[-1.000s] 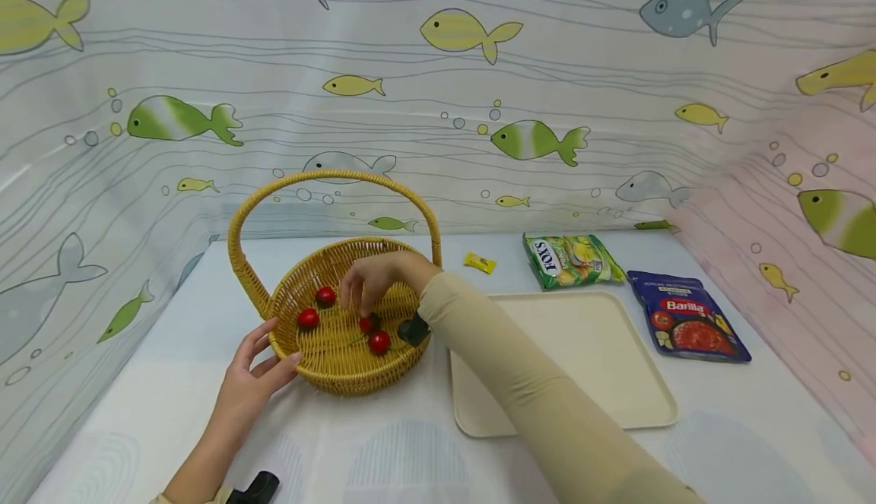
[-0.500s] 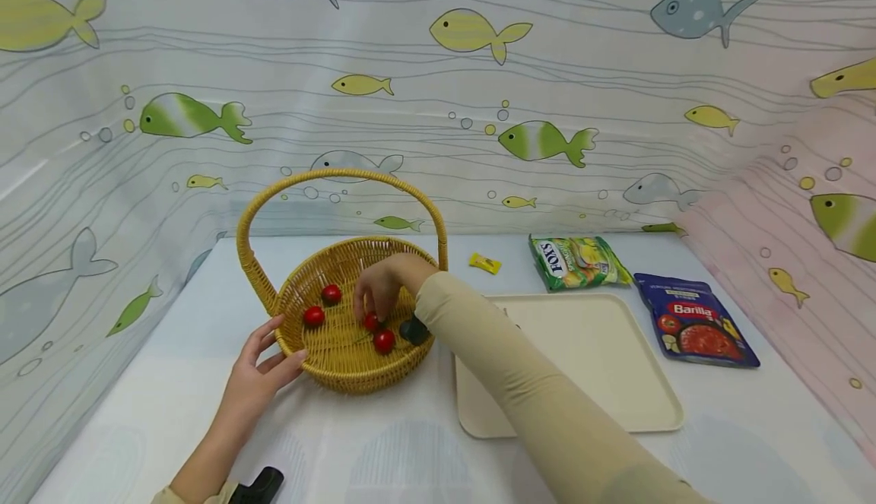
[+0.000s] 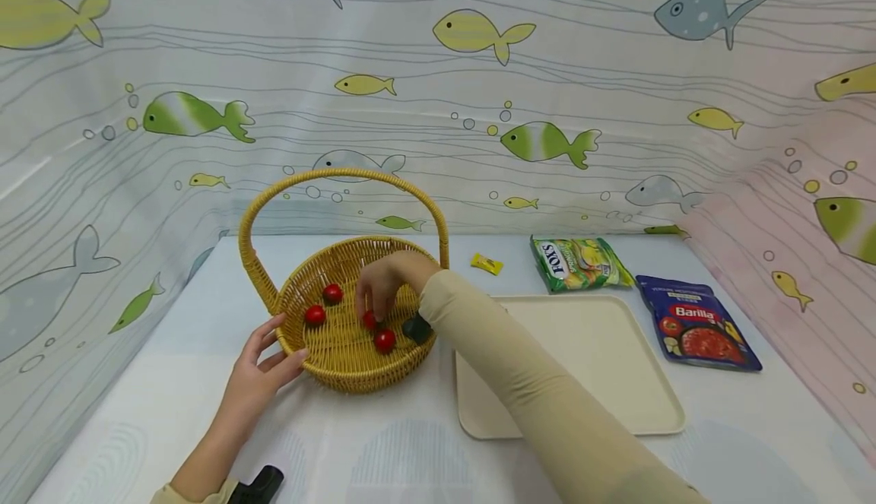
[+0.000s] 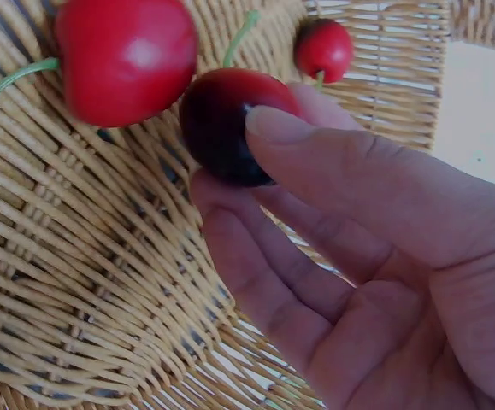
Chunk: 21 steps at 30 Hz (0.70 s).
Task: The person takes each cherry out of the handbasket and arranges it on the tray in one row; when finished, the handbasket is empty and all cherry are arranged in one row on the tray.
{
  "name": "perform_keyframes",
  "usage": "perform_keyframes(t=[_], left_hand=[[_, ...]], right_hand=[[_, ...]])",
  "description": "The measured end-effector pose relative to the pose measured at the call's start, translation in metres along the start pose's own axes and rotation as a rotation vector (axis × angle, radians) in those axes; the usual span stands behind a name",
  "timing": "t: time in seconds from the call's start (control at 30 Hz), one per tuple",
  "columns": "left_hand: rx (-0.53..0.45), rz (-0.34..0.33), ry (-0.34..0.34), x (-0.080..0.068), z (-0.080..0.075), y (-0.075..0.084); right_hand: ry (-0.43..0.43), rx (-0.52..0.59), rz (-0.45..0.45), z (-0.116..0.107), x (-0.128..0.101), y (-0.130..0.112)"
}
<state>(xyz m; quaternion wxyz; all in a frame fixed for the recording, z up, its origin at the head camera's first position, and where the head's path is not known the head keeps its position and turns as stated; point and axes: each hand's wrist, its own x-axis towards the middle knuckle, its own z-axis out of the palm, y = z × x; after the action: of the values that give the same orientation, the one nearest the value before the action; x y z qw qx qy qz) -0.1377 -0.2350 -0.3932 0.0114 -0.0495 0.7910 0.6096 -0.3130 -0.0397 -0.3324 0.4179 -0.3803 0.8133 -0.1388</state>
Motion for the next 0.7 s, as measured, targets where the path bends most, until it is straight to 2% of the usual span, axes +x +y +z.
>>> perform_keyframes(t=[0.23,0.47,0.7], left_hand=[[0.011,-0.010,0.000,0.000,0.001,0.001],[0.008,-0.016,-0.004,0.001,0.001,0.001],[0.008,-0.029,-0.002,-0.001,-0.001,0.000]], right_hand=[[0.101,-0.104,-0.092,-0.006,-0.013,-0.007],[0.181,-0.037,-0.164,-0.005,-0.036,-0.014],[0.236,-0.030,-0.223,0.004,-0.060,-0.015]])
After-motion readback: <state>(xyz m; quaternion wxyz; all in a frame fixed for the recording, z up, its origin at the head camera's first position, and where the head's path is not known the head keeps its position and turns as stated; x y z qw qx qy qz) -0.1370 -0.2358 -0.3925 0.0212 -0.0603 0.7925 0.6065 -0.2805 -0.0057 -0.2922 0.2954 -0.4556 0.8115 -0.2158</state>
